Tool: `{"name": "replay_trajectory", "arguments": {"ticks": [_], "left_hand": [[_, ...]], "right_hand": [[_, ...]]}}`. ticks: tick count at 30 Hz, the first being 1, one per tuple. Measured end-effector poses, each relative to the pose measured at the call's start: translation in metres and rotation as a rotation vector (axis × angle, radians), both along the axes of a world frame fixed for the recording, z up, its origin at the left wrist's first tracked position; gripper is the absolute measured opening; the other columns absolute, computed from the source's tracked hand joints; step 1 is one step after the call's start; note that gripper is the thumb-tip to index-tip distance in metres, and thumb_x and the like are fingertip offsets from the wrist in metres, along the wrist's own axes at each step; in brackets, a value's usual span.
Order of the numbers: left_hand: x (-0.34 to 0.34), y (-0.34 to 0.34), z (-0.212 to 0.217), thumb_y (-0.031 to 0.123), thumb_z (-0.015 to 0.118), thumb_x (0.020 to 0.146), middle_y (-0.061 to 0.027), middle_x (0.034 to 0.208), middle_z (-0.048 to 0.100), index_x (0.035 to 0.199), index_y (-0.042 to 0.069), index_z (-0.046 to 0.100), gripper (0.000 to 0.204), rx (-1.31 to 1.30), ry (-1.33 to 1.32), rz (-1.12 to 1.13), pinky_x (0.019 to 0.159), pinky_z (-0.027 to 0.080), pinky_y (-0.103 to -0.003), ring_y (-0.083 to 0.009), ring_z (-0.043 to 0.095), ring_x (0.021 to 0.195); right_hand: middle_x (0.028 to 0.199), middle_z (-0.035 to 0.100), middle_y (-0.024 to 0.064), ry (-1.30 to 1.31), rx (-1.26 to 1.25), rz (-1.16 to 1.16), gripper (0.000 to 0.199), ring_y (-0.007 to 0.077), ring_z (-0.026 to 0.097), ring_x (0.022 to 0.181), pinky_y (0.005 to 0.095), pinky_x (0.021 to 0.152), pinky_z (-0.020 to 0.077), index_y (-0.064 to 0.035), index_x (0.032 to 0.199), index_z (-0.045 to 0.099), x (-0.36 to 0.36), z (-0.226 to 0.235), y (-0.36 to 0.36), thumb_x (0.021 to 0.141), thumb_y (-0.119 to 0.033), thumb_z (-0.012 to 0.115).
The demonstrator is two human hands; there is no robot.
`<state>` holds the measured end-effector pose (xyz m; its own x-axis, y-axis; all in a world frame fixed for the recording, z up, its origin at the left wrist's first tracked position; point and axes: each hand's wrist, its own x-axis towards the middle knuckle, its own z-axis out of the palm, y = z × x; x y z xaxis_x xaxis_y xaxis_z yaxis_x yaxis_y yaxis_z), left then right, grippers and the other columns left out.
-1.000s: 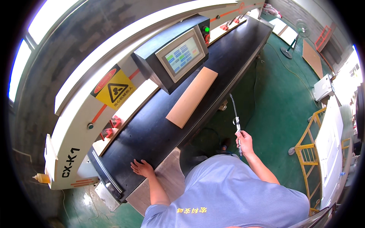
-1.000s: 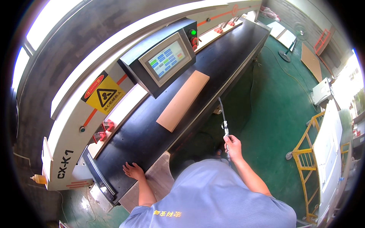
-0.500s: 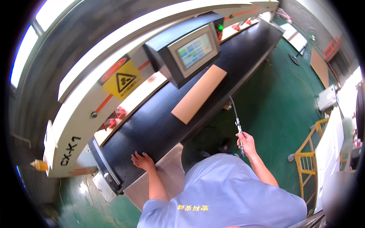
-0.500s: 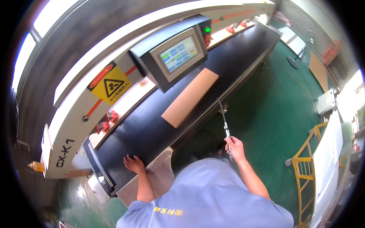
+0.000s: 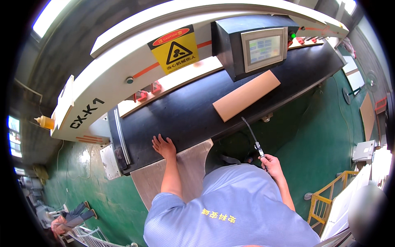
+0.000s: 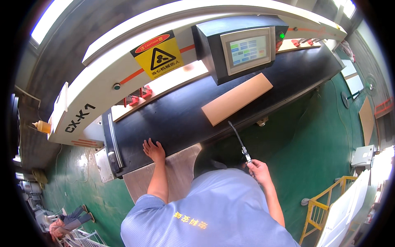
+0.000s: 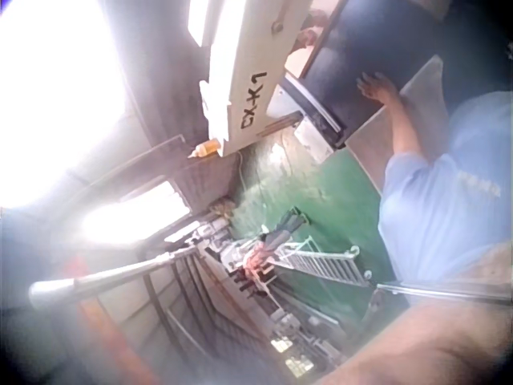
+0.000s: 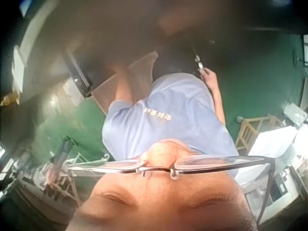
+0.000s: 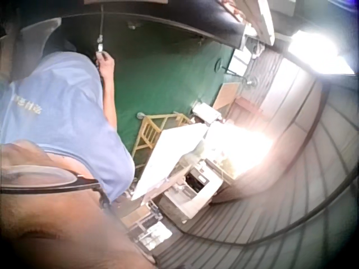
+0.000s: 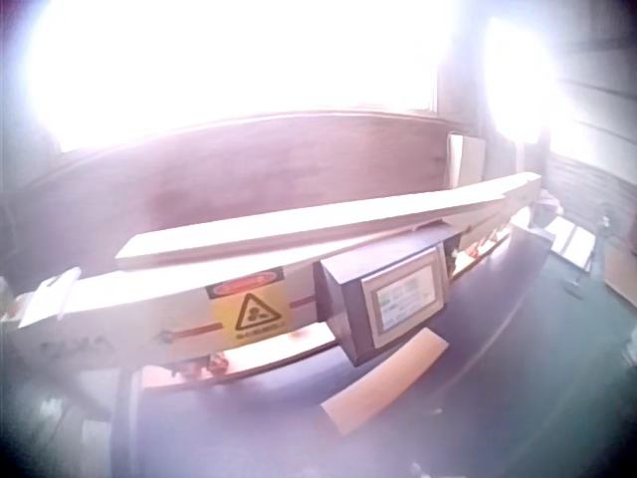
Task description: The person places wooden panels into an edge-banding machine, adjusts the settings on a touchscreen monitor, and retrieves the finished panels to stack them on a table.
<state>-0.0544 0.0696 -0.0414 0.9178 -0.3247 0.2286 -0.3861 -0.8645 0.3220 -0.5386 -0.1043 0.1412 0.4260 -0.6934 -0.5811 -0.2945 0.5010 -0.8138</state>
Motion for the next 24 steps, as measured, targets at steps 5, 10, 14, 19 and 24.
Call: {"name": "replay_trajectory", "arguments": {"ticks": [5, 10, 14, 19, 24], "left_hand": [[0.000, 0.000, 0.001, 0.028, 0.059, 0.096, -0.0201, 0.158, 0.037, 0.144, 0.008, 0.048, 0.054, 0.001, -0.006, -0.005, 0.123, 0.020, -0.056, -0.0402, 0.028, 0.150], [0.000, 0.000, 0.002, 0.029, 0.060, 0.095, -0.0200, 0.158, 0.037, 0.144, 0.008, 0.048, 0.054, 0.003, 0.012, 0.001, 0.122, 0.020, -0.056, -0.0402, 0.028, 0.150], [0.000, 0.000, 0.002, 0.030, 0.060, 0.096, -0.0199, 0.157, 0.038, 0.144, 0.008, 0.048, 0.055, 0.001, -0.002, -0.003, 0.122, 0.020, -0.056, -0.0397, 0.028, 0.150], [0.001, 0.000, 0.002, 0.029, 0.060, 0.095, -0.0208, 0.157, 0.038, 0.144, 0.008, 0.048, 0.055, -0.007, -0.012, -0.007, 0.123, 0.020, -0.056, -0.0405, 0.029, 0.149], [0.002, 0.001, 0.002, 0.030, 0.060, 0.095, -0.0213, 0.157, 0.037, 0.144, 0.008, 0.048, 0.056, -0.005, -0.013, -0.001, 0.123, 0.020, -0.056, -0.0412, 0.029, 0.149]], "right_hand": [[0.071, 0.056, -0.0041, -0.016, -0.032, 0.035, 0.024, 0.0040, 0.047, 0.061, 0.0214, 0.056, 0.0387, 0.0013, 0.103, 0.071, 0.004, -0.007, 0.004, 0.097, -0.022, 0.070], [0.074, 0.058, -0.0038, 0.039, -0.041, 0.088, 0.023, 0.0042, 0.047, 0.064, 0.0215, 0.059, 0.0401, 0.0026, 0.107, 0.071, 0.005, -0.005, 0.003, 0.096, -0.017, 0.069], [0.078, 0.062, -0.0030, 0.105, -0.061, 0.170, 0.022, 0.0046, 0.051, 0.068, 0.0223, 0.062, 0.0434, 0.0017, 0.110, 0.071, 0.008, 0.002, 0.002, 0.095, -0.015, 0.069], [0.086, 0.068, -0.0008, 0.168, -0.098, 0.288, 0.026, 0.0059, 0.057, 0.076, 0.0238, 0.070, 0.0487, 0.0025, 0.113, 0.071, 0.012, 0.007, 0.000, 0.091, -0.011, 0.073], [0.090, 0.071, 0.0022, 0.220, -0.117, 0.380, 0.028, 0.0083, 0.061, 0.080, 0.0256, 0.075, 0.0516, 0.0043, 0.114, 0.070, 0.015, 0.010, -0.005, 0.089, -0.007, 0.074]]}}
